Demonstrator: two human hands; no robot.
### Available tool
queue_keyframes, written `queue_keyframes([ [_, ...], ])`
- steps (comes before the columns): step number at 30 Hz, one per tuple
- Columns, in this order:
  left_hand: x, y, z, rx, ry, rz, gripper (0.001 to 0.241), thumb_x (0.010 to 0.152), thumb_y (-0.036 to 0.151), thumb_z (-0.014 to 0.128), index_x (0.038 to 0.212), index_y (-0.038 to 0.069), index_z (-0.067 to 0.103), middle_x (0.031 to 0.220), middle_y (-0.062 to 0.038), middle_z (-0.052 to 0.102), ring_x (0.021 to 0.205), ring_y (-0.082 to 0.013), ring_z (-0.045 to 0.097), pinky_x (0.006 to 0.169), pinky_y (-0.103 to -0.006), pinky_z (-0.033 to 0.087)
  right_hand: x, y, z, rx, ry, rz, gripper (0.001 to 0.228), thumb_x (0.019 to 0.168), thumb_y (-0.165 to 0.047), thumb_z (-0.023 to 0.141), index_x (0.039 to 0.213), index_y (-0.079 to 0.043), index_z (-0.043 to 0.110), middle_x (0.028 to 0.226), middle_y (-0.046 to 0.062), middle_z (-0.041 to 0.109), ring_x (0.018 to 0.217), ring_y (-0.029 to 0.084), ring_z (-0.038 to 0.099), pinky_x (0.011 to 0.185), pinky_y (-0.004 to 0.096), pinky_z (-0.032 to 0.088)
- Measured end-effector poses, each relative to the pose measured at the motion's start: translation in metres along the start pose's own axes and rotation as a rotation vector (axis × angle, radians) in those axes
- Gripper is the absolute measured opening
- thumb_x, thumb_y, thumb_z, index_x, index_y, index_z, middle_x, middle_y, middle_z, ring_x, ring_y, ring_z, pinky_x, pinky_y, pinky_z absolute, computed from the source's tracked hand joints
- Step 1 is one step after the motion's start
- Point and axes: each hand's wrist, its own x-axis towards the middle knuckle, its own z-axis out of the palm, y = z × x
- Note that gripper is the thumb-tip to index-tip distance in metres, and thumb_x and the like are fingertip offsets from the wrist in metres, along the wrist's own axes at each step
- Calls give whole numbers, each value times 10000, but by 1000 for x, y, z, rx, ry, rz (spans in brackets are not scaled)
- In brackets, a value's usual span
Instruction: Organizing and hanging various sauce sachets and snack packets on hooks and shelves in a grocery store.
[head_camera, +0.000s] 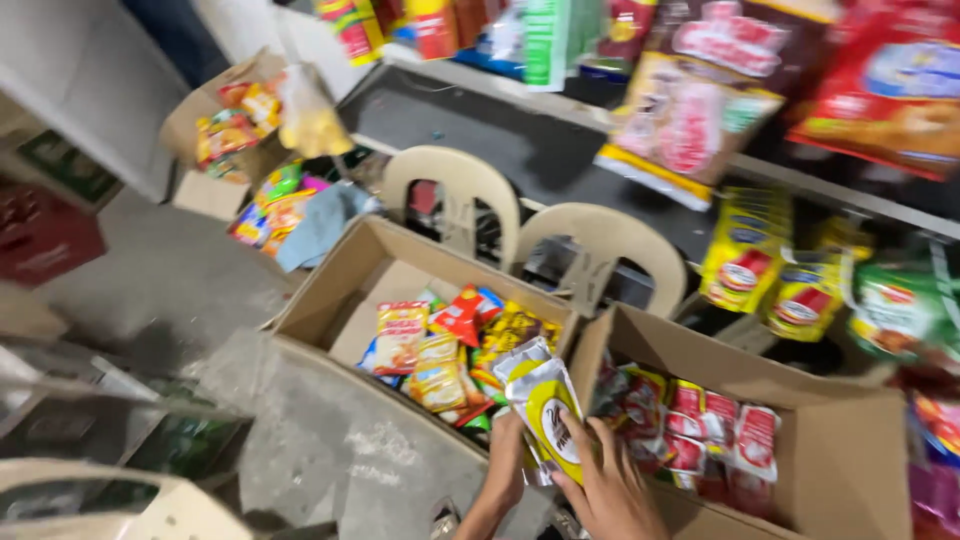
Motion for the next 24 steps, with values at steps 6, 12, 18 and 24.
queue_keyframes([
  [6,-14,81,-27,-439,67,-146,535,953,493,489,1163,52,708,1044,-41,760,947,-169,688,846,-330,548,38,-53,23,85,-106,37,822,864,-381,687,1584,-234,318,1433,206,459,1213,429,529,948,507,483],
  [12,-19,110,-93,-66,28,17,389,866,284,769,1116,-13,748,992,-73,776,850,-141,700,771,-313,562,75,-100,58,187,-108,86,634,916,-391,634,1500,-252,429,1285,147,611,1174,359,601,978,471,491],
  [18,-31,149,-140,-71,-81,96,320,863,215,812,1069,-28,774,946,-46,788,805,-97,712,746,-278,581,119,-139,94,486,66,315,547,878,-317,669,1349,-110,484,925,186,703,852,320,679,762,429,557],
  [24,-1,89,-193,-26,-32,159,369,846,248,835,1080,-31,780,951,-49,785,826,-103,696,765,-288,569,141,-148,142,523,248,40,277,936,-231,665,1130,-36,634,957,165,722,855,269,718,756,382,553],
])
